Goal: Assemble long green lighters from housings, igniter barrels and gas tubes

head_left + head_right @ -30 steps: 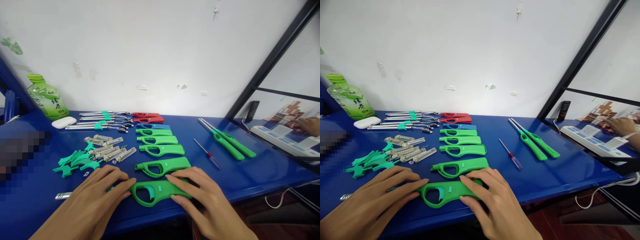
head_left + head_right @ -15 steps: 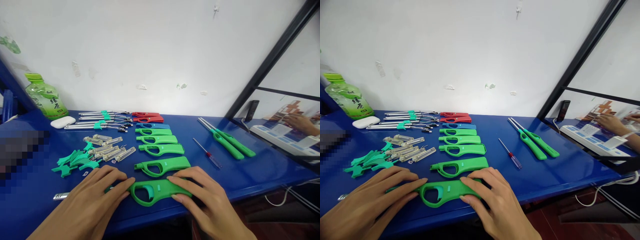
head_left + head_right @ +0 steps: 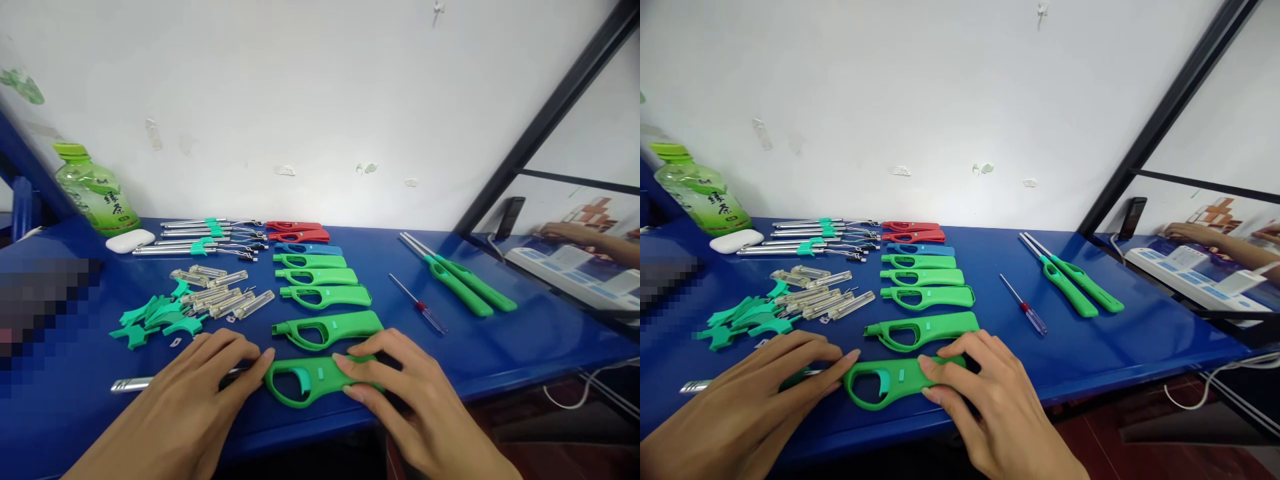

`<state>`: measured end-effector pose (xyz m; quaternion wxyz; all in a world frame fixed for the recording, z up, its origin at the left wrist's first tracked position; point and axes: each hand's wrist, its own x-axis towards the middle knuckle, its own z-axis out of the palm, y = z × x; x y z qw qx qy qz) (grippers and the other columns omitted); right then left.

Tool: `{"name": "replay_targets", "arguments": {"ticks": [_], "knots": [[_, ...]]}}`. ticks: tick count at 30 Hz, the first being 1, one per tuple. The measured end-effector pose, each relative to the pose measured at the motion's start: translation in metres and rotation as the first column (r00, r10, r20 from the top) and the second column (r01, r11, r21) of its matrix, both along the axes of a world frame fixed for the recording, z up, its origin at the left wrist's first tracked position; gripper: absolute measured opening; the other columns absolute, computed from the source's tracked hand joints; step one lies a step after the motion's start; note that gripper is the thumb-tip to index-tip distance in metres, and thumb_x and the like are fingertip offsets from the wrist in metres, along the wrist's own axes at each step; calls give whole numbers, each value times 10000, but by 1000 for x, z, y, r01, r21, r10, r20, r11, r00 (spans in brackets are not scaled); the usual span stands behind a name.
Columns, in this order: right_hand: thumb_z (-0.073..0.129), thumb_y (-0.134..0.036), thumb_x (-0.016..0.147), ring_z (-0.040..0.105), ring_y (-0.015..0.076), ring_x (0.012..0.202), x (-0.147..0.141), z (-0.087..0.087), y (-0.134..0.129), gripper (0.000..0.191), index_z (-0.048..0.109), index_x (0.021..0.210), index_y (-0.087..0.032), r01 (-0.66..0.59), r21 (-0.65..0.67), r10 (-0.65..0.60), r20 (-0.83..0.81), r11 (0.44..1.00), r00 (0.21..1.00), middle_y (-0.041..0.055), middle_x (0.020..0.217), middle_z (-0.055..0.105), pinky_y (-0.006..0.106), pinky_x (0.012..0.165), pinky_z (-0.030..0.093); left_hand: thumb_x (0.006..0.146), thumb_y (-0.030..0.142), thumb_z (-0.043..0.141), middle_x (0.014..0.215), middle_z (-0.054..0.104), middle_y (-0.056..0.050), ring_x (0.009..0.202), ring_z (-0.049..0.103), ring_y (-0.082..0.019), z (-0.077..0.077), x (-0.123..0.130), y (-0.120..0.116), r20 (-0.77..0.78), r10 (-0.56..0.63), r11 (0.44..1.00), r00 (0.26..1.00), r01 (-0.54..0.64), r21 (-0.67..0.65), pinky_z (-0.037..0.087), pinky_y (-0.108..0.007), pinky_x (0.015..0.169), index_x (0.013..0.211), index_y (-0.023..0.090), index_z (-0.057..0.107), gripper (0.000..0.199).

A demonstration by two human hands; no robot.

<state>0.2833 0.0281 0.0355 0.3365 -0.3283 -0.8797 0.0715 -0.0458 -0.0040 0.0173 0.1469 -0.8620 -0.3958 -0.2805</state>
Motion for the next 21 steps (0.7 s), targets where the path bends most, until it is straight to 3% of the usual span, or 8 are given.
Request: {"name": "replay_targets", "arguments": {"ticks": [7,13,16,19,21], "knots": [[639,-330,1219,811,228,1061,1,0,-2,247,807,1397,-362,22,-28,-21,46,999,999,42,1212,784,392,911,679,989,-71,510,1123,813,24,1062,731,-167,27,0,1,-124,-22,999,992,27,39,542,-282,942,1352,242,755,538],[623,-356,1230,809,235,1075,2,-2,-1,228,799,1374,-358,27,21,-28,52,999,998,45,1231,810,397,909,670,1003,-44,526,1150,815,7,1089,737,-191,24,2,-3,-111,-13,1000,994,14,7,577,-308,949,1394,248,754,539],[637,-346,1227,800,227,1092,3,-6,0,246,769,1433,-368,10,26,-11,48,1000,999,31,1249,822,390,919,662,1058,-28,465,1270,807,18,1237,708,-202,17,0,-11,-102,67,996,993,-73,-50,500,-348,1133,1527,295,703,617],[645,-350,1226,796,222,1087,5,-9,2,240,765,1432,-368,-2,26,1,37,1000,999,29,1247,827,378,908,664,1142,86,473,1508,755,-2,1484,609,-252,13,-14,-23,-166,170,984,971,-176,-26,270,-421,1392,1693,310,585,605],[646,-353,1226,799,221,1074,5,-10,2,231,774,1417,-366,-4,33,3,32,999,999,31,1236,831,371,896,668,1165,191,539,1590,722,-24,1555,566,-292,11,-29,-29,-184,210,977,960,-211,13,211,-455,1442,1713,298,575,560]]}}
